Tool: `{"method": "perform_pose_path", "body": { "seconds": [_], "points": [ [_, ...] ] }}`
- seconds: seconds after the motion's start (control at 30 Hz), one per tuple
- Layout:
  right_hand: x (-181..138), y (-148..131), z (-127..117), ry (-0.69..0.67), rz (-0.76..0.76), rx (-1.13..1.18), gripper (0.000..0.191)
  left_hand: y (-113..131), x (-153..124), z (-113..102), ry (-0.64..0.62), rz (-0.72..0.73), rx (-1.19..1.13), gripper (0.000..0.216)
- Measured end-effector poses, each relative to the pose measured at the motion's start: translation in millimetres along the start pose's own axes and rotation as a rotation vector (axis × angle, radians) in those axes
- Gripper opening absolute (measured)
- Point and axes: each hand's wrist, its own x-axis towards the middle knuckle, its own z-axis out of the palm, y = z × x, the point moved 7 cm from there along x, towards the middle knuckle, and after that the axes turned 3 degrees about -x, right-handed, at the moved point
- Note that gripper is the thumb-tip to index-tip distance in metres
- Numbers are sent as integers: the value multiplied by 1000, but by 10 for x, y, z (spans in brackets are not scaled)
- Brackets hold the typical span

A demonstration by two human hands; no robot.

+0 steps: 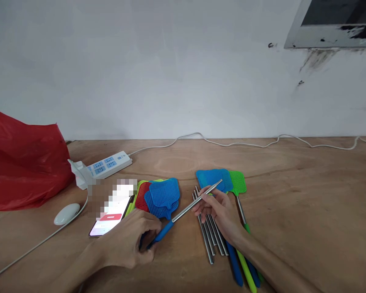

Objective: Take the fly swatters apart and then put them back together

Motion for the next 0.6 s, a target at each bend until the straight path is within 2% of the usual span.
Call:
{"method": "perform_pose_path", "body": {
  "seconds": [0.2,0.6],
  "points": [
    [14,1,-64,66,-14,9,32,25,25,28,-5,37,29,20],
    [47,49,-159,105,-5,75,27,76,33,-97,158,92,142,22]
  ]
}}
